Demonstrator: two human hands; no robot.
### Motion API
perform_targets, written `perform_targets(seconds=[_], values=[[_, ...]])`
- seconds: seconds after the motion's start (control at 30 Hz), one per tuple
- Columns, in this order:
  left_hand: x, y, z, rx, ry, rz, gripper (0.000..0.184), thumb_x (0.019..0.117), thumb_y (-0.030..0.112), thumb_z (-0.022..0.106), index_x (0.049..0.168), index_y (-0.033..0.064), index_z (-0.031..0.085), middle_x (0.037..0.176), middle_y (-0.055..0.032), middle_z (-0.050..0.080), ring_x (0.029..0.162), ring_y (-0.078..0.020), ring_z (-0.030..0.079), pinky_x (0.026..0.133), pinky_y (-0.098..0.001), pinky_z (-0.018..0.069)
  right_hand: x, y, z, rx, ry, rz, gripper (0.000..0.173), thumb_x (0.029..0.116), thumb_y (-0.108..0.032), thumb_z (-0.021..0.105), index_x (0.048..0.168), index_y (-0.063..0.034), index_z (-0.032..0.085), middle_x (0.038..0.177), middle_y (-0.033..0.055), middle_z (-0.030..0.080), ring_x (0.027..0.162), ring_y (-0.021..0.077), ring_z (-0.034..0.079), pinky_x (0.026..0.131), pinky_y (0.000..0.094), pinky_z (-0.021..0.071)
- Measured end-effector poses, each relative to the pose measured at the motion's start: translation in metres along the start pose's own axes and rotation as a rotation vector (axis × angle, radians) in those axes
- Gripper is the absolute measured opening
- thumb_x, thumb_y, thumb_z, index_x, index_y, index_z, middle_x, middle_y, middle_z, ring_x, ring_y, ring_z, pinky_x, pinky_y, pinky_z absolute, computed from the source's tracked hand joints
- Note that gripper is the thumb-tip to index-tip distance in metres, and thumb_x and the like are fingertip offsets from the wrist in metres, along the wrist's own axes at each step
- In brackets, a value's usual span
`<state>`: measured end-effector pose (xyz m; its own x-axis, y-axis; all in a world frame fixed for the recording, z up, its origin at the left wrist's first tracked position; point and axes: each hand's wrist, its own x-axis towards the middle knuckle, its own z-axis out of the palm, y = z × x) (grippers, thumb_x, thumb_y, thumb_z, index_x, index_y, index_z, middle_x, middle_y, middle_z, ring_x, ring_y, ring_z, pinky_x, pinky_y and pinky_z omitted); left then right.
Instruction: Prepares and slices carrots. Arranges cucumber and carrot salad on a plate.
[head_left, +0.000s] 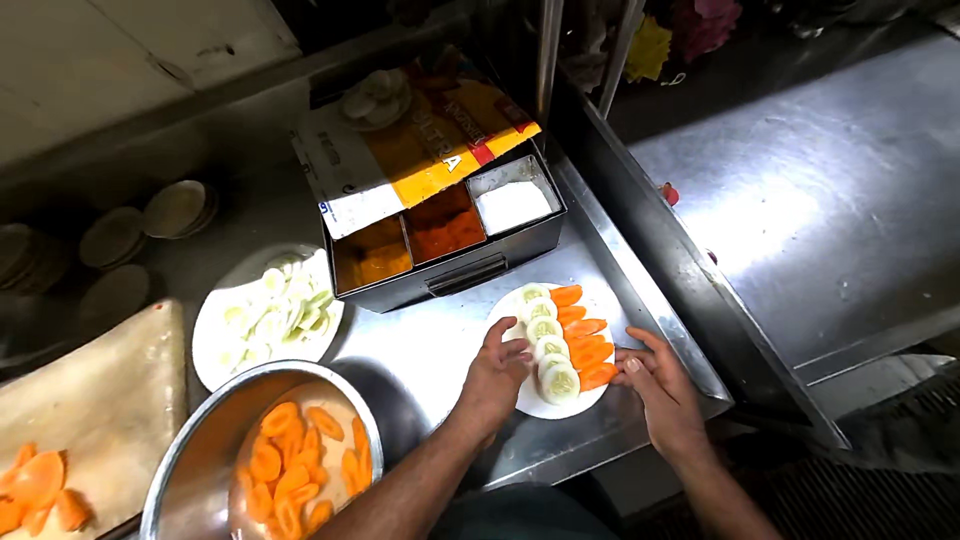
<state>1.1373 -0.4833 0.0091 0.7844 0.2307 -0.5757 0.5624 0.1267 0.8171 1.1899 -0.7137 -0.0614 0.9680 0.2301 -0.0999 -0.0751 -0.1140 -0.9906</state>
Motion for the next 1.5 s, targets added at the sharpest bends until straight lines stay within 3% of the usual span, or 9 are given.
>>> perform_targets(seconds=[0.33,0.8,1.0,1.23,1.33,1.4,1.5], values=[[0.011,0.005,-0.002,-0.012,0.018,0.031,0.06,0.1004,0.001,0.054,0.155,0.0129,0.035,0.13,-0.0161,0.065,0.108,-0.0263,0.07,0.094,-0.0446,0.0571,0.0,0.001,0.001,0.02,0.007,-0.01,0.051,0.0986,-0.024,0.052,0.144,-0.002,0.048,0.1,0.0069,0.072,0.085,0.0169,0.072,0.076,0.034,0.062],[0.031,0.018,-0.007,-0.012,0.037,0.054,0.06,0.1022,-0.001,0.053,0.156,0.0159,0.033,0.138,-0.0153,0.06,0.101,-0.0277,0.07,0.086,-0.0443,0.0586,0.0,0.001,0.0,0.03,-0.008,-0.034,0.052,0.0981,-0.023,0.053,0.144,-0.0014,0.045,0.102,0.0059,0.073,0.086,0.0153,0.072,0.078,0.0325,0.0619],[0.036,0.024,-0.008,-0.001,0.041,0.08,0.059,0.1027,0.0,0.054,0.156,0.0153,0.034,0.138,-0.0156,0.061,0.095,-0.0276,0.07,0.078,-0.042,0.0587,0.002,0.002,-0.001,-0.001,-0.02,-0.055,0.054,0.0993,-0.029,0.054,0.145,-0.0012,0.045,0.105,0.0063,0.073,0.09,0.0158,0.073,0.08,0.0342,0.062],[0.034,0.028,-0.009,0.039,0.011,0.075,0.059,0.1042,0.001,0.05,0.158,0.0185,0.032,0.142,-0.013,0.059,0.096,-0.0268,0.07,0.079,-0.0424,0.0579,0.002,0.003,0.0,-0.005,-0.013,-0.069,0.057,0.0993,-0.034,0.056,0.145,-0.0017,0.045,0.104,0.0053,0.073,0.089,0.0151,0.073,0.079,0.0326,0.0619],[0.024,0.02,-0.012,0.059,0.03,0.056,0.057,0.1025,0.002,0.053,0.155,0.0165,0.036,0.131,-0.0156,0.063,0.096,-0.0283,0.07,0.082,-0.0458,0.0595,0.002,0.003,-0.001,0.009,-0.015,-0.064,0.057,0.0993,-0.033,0.056,0.145,-0.0016,0.044,0.104,0.0061,0.073,0.09,0.0158,0.073,0.079,0.0334,0.0621],[0.012,0.011,-0.01,0.072,0.022,0.002,0.057,0.1003,0.001,0.055,0.153,0.0132,0.038,0.119,-0.016,0.066,0.093,-0.0272,0.072,0.082,-0.0441,0.0614,0.002,0.004,0.0,0.024,-0.011,-0.058,0.058,0.0987,-0.032,0.057,0.146,-0.0017,0.044,0.104,0.0067,0.073,0.089,0.0167,0.073,0.079,0.0338,0.0624],[-0.003,-0.003,-0.006,0.052,-0.047,-0.081,0.056,0.0988,0.004,0.056,0.152,0.0099,0.04,0.115,-0.016,0.067,0.095,-0.0247,0.073,0.085,-0.0396,0.0624,0.003,0.005,0.0,0.041,-0.006,-0.05,0.058,0.0977,-0.031,0.057,0.146,-0.003,0.044,0.104,0.007,0.073,0.09,0.0174,0.073,0.079,0.0346,0.0624]])
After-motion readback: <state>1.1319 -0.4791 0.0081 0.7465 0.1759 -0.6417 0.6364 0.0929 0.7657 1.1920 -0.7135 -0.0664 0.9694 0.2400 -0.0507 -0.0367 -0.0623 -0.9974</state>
